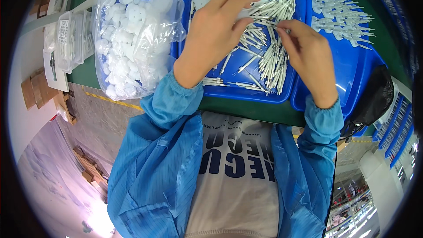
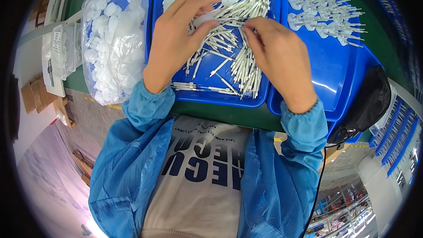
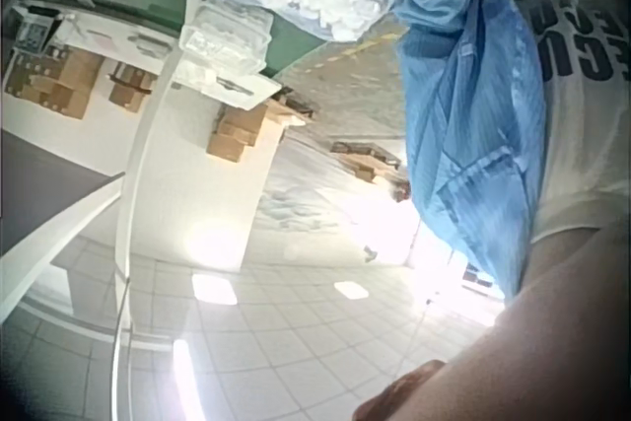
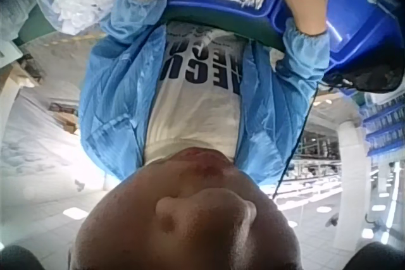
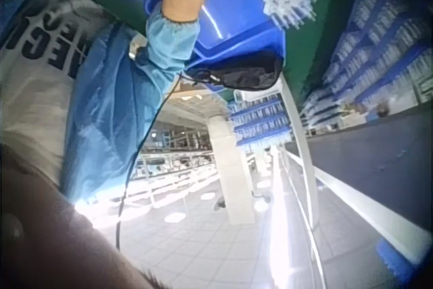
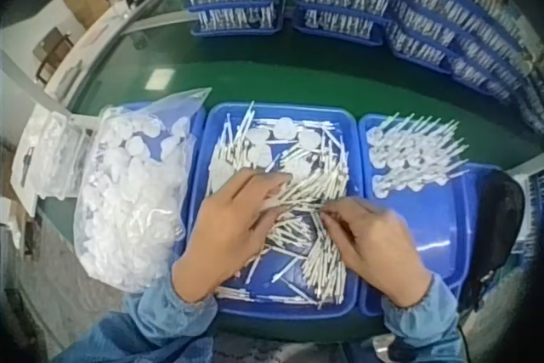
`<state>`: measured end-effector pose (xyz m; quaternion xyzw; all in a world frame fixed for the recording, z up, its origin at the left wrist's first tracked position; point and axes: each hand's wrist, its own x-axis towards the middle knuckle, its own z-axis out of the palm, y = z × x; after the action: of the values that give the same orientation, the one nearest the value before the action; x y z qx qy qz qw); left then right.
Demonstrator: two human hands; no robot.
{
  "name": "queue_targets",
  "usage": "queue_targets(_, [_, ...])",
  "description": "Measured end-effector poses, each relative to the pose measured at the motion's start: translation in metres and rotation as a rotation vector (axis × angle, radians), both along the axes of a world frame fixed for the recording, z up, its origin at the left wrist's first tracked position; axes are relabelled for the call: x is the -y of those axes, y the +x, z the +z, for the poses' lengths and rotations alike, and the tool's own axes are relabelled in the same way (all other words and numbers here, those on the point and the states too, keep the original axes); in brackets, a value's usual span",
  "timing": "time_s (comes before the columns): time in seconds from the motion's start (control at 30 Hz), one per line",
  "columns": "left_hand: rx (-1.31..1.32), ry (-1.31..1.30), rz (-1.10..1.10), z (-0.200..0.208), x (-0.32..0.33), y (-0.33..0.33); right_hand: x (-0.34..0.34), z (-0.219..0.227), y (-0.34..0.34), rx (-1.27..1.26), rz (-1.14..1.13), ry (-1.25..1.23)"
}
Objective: The person assembles components by inserting pins into plastic bases by hand and placing the completed parts into a tray.
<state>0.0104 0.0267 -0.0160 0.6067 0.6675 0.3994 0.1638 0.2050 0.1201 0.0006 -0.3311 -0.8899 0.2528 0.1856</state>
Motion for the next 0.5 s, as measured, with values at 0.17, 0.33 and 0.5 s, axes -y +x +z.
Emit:
queue_targets(0.17, [-0.298, 0.114, -0.021, -0.006, 0.017, -0.019, 0.009, -0.02, -0.021, 0.097, 0.004, 0.132])
queue_targets(0.33, [-0.095, 0.105, 0.117, 0.012, 0.025, -0.012, 0.014, -0.019, -0.022, 0.159, 0.013, 0.213])
queue_targets(0.5, [0.349, 0.194, 0.054, 0.009, 0.026, -0.006, 0.026, 0.022, -0.018, -0.118, -0.132, -0.088])
